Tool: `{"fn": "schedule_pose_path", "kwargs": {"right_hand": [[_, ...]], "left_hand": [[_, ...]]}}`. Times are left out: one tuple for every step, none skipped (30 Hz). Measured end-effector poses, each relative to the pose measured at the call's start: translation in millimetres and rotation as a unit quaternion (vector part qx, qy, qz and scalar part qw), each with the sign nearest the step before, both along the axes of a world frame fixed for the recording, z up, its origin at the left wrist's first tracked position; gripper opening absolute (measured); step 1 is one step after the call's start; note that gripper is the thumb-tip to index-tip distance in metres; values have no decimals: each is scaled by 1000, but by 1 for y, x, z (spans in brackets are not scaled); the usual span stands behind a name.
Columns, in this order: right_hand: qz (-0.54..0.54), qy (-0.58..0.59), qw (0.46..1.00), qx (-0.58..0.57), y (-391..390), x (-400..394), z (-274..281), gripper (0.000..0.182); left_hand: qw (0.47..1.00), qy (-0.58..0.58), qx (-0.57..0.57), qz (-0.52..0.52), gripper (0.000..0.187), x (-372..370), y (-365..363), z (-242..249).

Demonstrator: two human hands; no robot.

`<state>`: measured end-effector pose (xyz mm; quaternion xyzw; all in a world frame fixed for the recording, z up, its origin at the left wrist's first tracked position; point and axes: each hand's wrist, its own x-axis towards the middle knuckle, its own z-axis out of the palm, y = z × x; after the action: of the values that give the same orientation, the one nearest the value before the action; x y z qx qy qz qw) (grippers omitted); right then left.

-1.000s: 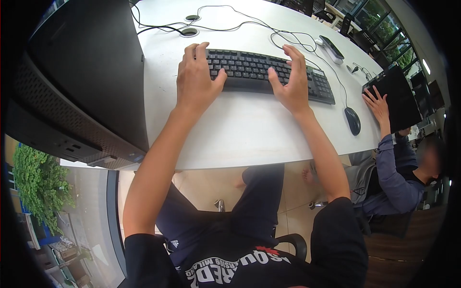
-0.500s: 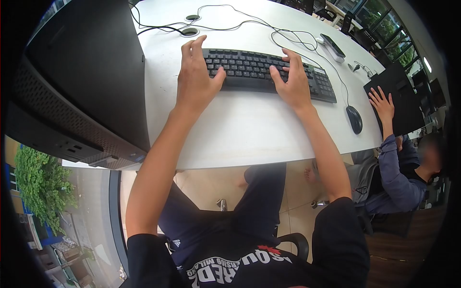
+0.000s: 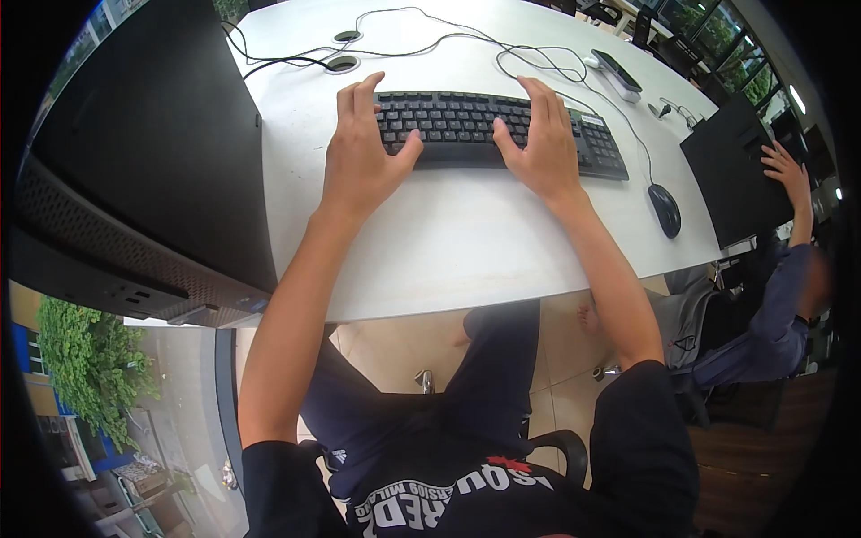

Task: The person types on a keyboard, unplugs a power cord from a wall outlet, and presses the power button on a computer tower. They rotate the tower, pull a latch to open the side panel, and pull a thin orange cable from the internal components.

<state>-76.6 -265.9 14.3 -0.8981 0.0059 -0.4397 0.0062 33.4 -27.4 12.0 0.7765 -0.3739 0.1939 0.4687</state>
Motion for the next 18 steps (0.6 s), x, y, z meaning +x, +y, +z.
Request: {"fn": "schedule_pose_path", "kwargs": {"right_hand": [[3, -3, 1000, 3, 0, -1, 1, 62], [4, -7, 1000, 6, 0, -2, 2, 64], [5, -11, 1000, 8, 0, -2, 4, 65], [16, -19, 999, 30, -1, -2, 4, 64], [28, -27, 998, 51, -2, -2, 4, 63], [40, -37, 996, 72, -4, -1, 4, 62], [38, -47, 990, 128, -9, -1, 4, 61], [37, -58, 981, 183, -16, 0, 4, 61], [37, -68, 968, 237, -25, 1, 3, 61], [42, -79, 950, 298, -36, 1, 2, 61], [47, -88, 929, 357, -49, 1, -1, 62], [53, -97, 903, 416, -57, 0, -1, 63], [63, -108, 887, 444, -64, -1, -3, 65], [74, -107, 888, 440, -68, -2, -7, 65], [85, -107, 890, 435, -66, -4, -3, 66], [96, -107, 891, 430, -65, -6, 0, 66], [107, -87, 908, 396, -60, -7, 0, 66], [119, -67, 923, 361, -45, -7, 5, 66]], "left_hand": [[1000, 9, 9, 0, 73, -2, 0, 1], [1000, 18, 19, -1, 73, -3, -2, 0], [1000, -2, 28, 6, 73, -2, -2, -2], [999, -22, 37, 13, 72, 1, -1, -5], [998, -43, 46, 20, 72, 3, -1, -6], [998, -40, 42, 19, 72, 4, -1, -6], [998, -37, 39, 18, 73, 3, -1, -6], [999, -34, 35, 17, 73, 3, -1, -6], [999, -24, 38, 15, 73, 4, -1, -5], [999, -13, 42, 14, 73, 5, -1, -5], [999, -1, 45, 14, 74, 6, 0, -5], [999, -3, 42, 15, 74, 7, 0, -6], [999, -5, 40, 16, 74, 8, 1, -6], [999, -7, 37, 16, 75, 8, 1, -6], [999, -8, 33, 13, 75, 8, 1, -5], [999, -8, 30, 10, 75, 6, 1, -4], [1000, -9, 27, 8, 75, 5, 0, -4], [1000, -9, 27, 4, 76, 5, 0, -3]]}}
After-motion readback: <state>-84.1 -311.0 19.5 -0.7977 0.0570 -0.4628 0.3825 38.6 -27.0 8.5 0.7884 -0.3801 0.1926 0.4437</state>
